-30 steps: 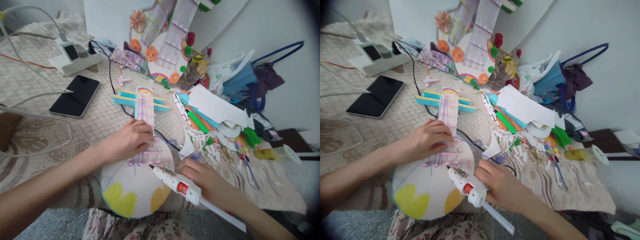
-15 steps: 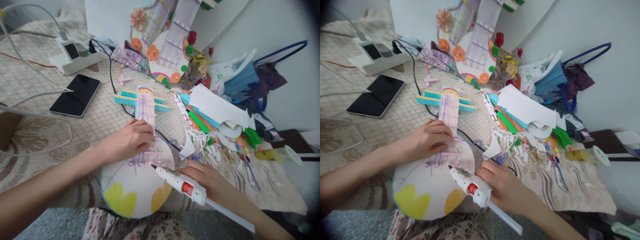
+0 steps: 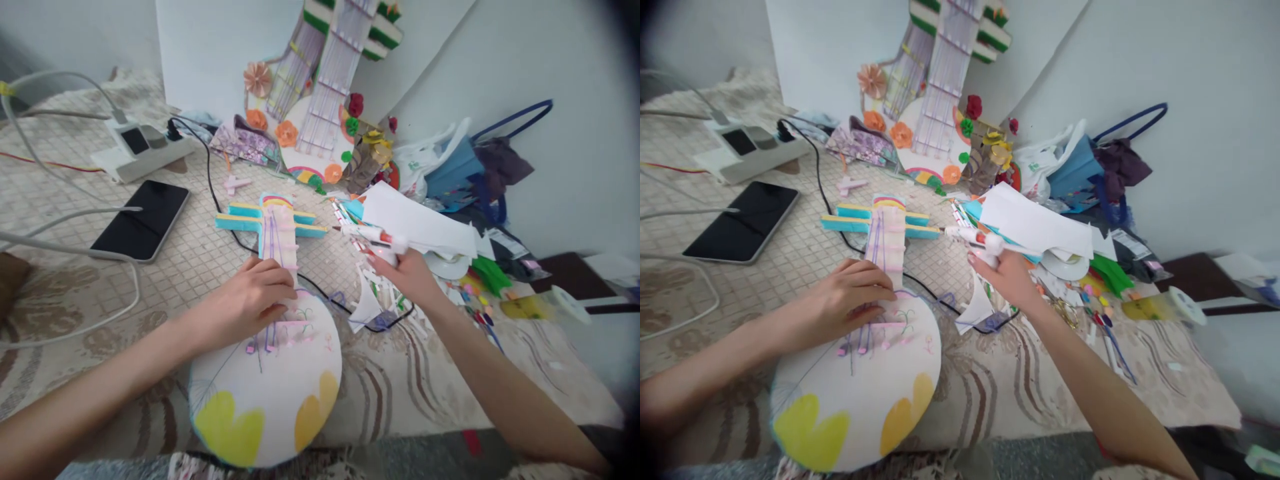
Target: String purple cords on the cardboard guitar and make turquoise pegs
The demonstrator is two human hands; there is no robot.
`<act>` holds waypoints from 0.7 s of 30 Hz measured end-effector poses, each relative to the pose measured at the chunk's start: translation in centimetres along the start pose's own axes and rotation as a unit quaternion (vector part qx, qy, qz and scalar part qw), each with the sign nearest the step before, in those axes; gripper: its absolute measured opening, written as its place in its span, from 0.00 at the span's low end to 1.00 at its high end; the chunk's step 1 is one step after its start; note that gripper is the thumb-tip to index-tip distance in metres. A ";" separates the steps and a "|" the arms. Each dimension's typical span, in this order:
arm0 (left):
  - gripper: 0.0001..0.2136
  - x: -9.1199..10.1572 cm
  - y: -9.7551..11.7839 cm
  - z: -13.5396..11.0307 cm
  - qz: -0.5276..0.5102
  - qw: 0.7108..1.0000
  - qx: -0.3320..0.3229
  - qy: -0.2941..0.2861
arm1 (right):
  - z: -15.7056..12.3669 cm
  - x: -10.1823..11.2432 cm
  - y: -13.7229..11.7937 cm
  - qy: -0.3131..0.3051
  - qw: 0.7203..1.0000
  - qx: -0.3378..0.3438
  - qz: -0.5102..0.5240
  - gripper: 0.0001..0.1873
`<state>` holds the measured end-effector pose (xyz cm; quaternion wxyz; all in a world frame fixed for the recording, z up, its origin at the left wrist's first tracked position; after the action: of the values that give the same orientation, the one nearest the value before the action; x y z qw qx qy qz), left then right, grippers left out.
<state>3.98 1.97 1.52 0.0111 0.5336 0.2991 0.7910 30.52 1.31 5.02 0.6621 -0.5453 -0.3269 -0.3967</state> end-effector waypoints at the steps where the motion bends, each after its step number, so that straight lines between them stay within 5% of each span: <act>1: 0.07 0.0 0.0 0.0 0.001 1.000 -0.004 0.005 | 1.6 -0.8 0.9 0.007 1.000 -0.015 -0.004 0.21; 6: 0.08 0.1 0.3 0.0 0.009 1.000 -0.006 0.002 | 8.3 -5.1 3.6 0.062 0.998 -0.015 0.013 0.23; 10: 0.09 0.5 0.5 -0.3 0.010 0.999 -0.008 0.029 | 10.2 -7.7 4.5 0.052 0.998 0.009 0.020 0.21; 17: 0.10 0.4 0.3 -0.5 -0.012 0.999 -0.008 0.039 | 6.9 -6.0 4.1 0.096 0.995 0.030 0.002 0.17; 19: 0.10 0.4 0.3 -0.4 -0.013 0.999 -0.007 0.046 | 4.5 -4.5 1.6 0.172 0.983 0.064 -0.026 0.14; 21: 0.10 0.3 0.4 -0.3 -0.013 0.999 -0.009 0.049 | 2.1 -4.2 -2.0 0.151 0.979 0.137 0.002 0.10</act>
<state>3.70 1.61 1.93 0.0115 0.4906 0.2987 0.8185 26.78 3.88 2.66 0.7730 -0.3837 -0.2736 -0.4247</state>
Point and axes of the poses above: each hand's wrist, its own z-axis towards the middle knuckle, its own x-axis out of the back of the hand, y = z × x, the point moved 5 cm from there along z, towards the middle knuckle, and after that the axes turned 1 degree about z, right-handed, at the moved point
